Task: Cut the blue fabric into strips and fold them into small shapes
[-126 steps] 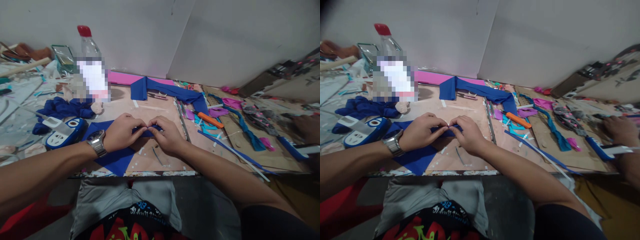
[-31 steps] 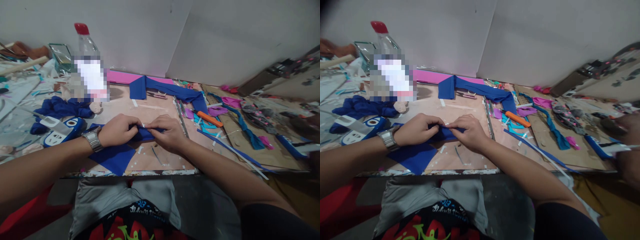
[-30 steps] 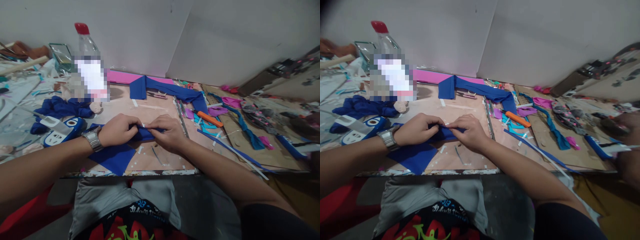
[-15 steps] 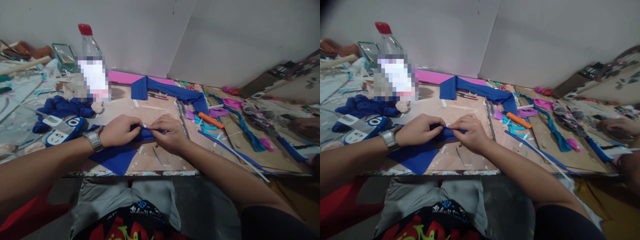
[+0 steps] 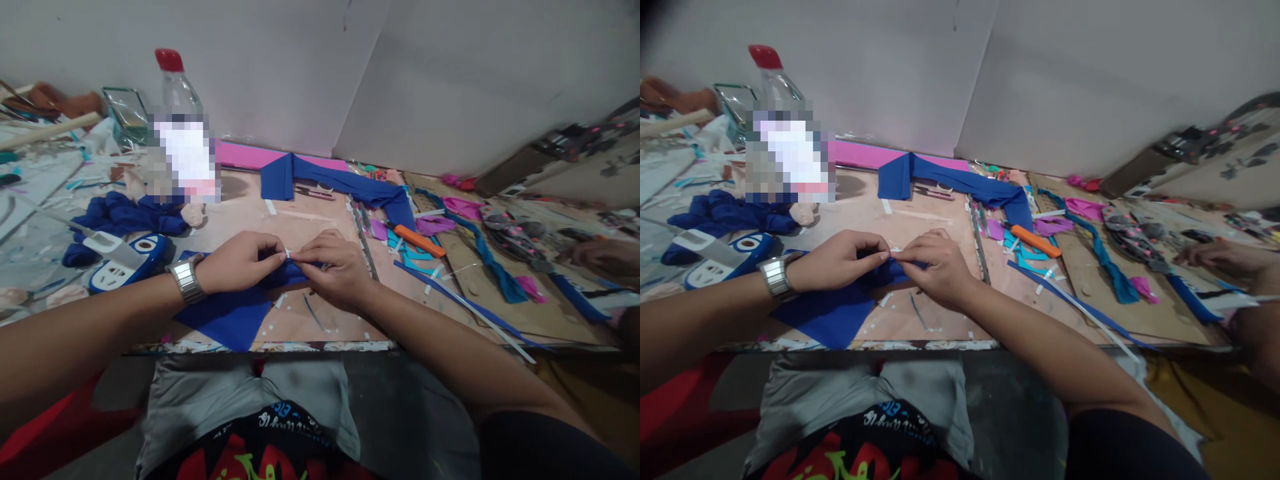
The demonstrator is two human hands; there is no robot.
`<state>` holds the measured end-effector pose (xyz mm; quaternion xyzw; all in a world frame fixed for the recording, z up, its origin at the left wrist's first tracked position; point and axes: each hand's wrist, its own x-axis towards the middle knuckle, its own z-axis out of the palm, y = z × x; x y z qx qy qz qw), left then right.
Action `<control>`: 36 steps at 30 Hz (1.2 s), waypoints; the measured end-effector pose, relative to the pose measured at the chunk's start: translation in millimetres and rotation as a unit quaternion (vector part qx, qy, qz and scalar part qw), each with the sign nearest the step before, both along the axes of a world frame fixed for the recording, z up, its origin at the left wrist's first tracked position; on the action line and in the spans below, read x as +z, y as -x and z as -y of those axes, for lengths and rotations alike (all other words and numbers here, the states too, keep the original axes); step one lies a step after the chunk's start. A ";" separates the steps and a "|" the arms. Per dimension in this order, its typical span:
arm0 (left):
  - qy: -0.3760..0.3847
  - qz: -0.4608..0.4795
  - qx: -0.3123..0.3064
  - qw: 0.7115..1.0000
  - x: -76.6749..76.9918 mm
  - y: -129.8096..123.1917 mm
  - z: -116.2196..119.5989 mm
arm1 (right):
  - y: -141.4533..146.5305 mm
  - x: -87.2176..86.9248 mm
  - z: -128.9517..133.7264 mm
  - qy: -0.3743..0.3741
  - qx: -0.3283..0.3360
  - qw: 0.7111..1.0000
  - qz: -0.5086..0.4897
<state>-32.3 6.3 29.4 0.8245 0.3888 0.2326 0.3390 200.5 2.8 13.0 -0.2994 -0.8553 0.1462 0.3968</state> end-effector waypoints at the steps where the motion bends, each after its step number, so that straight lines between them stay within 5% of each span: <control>1: 0.002 0.006 0.003 1.000 -0.5 -0.1 -0.1 | 0.2 0.8 0.4 0.003 0.000 1.000 0.003; 27: -0.055 0.008 0.023 0.998 -0.7 -3.5 8.9 | 3.1 8.1 6.1 0.024 -0.030 0.999 0.030; 36: -0.183 -0.107 0.030 0.977 -4.3 -4.6 10.0 | 3.4 5.4 5.6 0.057 -0.037 0.997 0.025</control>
